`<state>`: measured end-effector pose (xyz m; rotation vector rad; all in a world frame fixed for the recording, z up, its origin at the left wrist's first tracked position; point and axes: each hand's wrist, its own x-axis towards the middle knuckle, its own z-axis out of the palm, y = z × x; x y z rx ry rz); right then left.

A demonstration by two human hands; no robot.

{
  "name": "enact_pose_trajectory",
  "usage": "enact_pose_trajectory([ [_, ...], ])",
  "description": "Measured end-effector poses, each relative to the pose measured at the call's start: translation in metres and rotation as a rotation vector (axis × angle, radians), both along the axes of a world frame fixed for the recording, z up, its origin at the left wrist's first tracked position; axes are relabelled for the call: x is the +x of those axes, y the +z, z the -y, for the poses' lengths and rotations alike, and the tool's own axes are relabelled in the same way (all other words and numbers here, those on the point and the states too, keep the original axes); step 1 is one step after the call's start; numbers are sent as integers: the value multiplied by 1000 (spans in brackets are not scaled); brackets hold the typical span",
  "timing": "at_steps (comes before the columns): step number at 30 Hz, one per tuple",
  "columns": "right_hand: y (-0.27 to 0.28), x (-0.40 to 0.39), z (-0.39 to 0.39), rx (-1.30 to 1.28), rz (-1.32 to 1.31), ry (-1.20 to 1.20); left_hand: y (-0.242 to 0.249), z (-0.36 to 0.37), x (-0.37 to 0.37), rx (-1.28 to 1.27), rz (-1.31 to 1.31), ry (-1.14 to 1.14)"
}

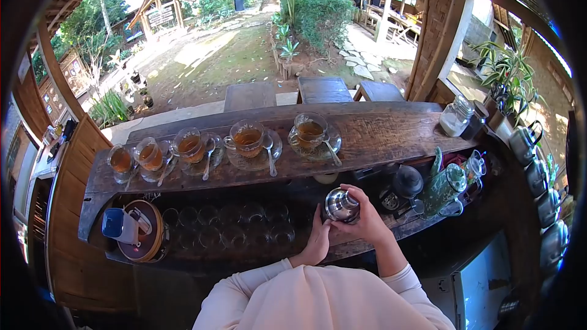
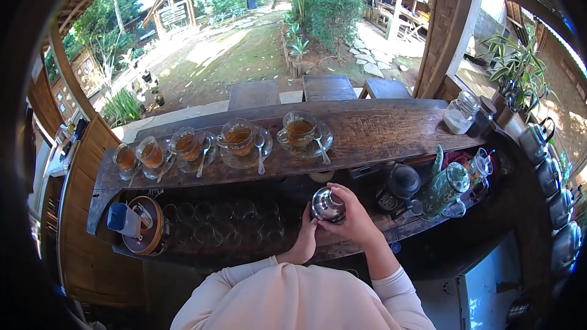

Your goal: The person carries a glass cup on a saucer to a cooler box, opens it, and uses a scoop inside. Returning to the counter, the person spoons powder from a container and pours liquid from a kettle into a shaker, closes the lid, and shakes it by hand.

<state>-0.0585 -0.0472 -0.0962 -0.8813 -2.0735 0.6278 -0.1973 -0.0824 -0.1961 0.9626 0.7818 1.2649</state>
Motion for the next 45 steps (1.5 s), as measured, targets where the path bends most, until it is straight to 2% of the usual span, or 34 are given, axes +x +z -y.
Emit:
enact_pose_trajectory([
  [3,-4,1,-5,37,6,34,24,4,-3,-30,58,6],
  [12,-5,1,-7,-53,-51,46,9,-6,5,-127,121,28],
  [15,-9,-2,-6,3,-52,32,16,-6,4,-49,57,59],
  [19,-12,-5,-8,78,-44,13,14,-9,5,-87,35,58],
  [25,-13,-2,-10,89,-12,26,15,-13,4,-105,67,58],
  [27,-11,-2,-9,77,-7,24,8,-17,3,-31,-33,56],
  [31,-10,-2,-9,31,-11,31,12,-20,0,1,-51,18],
  [40,-4,-2,-13,-2,19,75,6,-23,3,117,15,8],
  [45,-12,-2,-15,53,-29,76,7,-25,4,38,275,-3],
])
